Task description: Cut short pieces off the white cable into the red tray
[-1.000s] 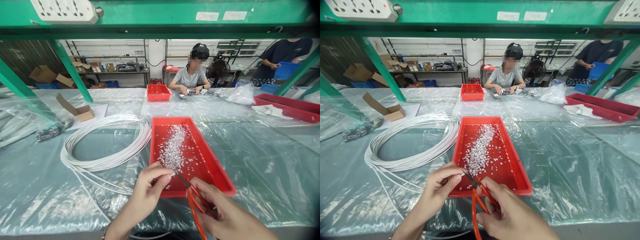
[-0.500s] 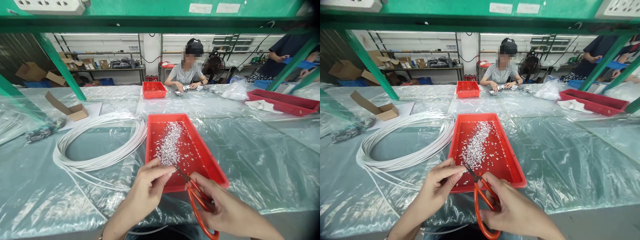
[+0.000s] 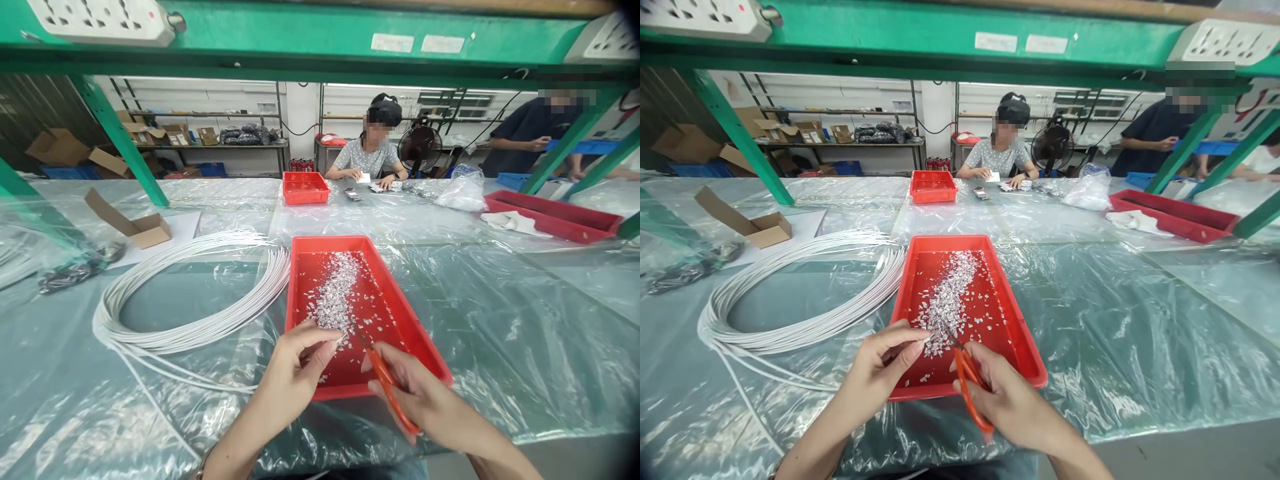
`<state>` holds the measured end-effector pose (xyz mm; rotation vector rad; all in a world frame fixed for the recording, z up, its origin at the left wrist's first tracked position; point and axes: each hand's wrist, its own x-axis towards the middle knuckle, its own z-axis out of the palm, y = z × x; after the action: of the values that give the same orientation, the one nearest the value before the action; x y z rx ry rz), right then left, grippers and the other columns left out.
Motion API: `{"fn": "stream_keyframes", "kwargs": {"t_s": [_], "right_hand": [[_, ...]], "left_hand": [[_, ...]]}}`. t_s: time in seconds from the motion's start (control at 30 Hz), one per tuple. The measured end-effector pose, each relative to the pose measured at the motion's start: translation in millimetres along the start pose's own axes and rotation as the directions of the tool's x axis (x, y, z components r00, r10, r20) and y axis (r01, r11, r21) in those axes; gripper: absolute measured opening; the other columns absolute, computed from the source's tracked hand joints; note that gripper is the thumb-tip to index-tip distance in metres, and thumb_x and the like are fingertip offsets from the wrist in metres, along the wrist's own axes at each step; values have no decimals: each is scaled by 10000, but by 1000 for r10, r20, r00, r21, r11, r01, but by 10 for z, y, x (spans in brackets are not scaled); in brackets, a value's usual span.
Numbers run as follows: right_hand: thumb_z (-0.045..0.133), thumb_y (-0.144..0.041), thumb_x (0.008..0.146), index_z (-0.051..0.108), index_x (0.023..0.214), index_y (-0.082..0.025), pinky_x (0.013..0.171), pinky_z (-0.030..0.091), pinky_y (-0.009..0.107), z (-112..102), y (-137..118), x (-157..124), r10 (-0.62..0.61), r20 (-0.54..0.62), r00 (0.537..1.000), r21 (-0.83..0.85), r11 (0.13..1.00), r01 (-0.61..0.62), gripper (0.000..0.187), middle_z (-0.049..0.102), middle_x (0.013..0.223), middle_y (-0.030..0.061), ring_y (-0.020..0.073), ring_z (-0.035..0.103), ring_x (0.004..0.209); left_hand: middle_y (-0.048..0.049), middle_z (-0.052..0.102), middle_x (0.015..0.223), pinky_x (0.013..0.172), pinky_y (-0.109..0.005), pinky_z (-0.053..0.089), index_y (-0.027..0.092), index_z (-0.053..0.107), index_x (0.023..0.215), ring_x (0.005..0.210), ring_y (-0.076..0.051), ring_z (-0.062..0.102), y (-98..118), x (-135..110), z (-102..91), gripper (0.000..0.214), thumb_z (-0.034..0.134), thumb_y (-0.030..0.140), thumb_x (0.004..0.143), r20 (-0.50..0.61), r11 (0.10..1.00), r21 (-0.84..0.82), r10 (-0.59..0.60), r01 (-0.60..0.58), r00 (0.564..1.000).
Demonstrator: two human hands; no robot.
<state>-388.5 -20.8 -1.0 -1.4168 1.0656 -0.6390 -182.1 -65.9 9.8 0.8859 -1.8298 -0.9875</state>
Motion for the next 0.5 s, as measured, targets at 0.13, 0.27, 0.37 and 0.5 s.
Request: {"fn": "stream_keyframes", "kwargs": {"t_s": [0.13, 0.27, 0.37, 0.5], "right_hand": [[458, -504, 847, 291, 894, -138, 391, 180, 137, -36, -148, 67, -98, 46, 994, 181, 979, 88, 405, 274, 472, -97, 1, 239, 361], [398, -497, 883, 316, 918, -138, 459, 186, 169, -82, -60, 42, -247, -38, 968, 257, 934, 248, 371, 265, 537, -59, 29, 203, 461], [374, -443, 908, 303, 965, -145, 457, 164, 182, -141, -6, 1, -290, -66, 955, 298, 907, 296, 312, 261, 543, -54, 37, 195, 460], [444, -466, 871, 306, 989, -135, 447, 146, 185, -279, -51, -50, -193, -216, 957, 248, 937, 245, 377, 249, 516, -65, 33, 180, 449]], "left_hand": [[-56, 505, 730, 519, -174, 366, 114, 631, 927, 599, -63, 440, -36, 30, 9, 265, 479, 315, 848, 18, 983, -139, -122, 124, 992], [32, 278, 521, 379, -168, 170, 125, 602, 994, 425, -28, 211, -13, -9, 3, 331, 518, 397, 825, 115, 904, -318, -261, 284, 959], [23, 351, 546, 411, -169, 130, 210, 629, 957, 432, -11, 208, 117, -116, -39, 258, 584, 395, 783, 113, 787, -500, -354, 361, 929], [-7, 493, 728, 504, -178, 316, 369, 642, 933, 569, -56, 392, 276, -333, -173, 156, 527, 347, 830, 86, 898, -412, -132, 156, 987]]}}
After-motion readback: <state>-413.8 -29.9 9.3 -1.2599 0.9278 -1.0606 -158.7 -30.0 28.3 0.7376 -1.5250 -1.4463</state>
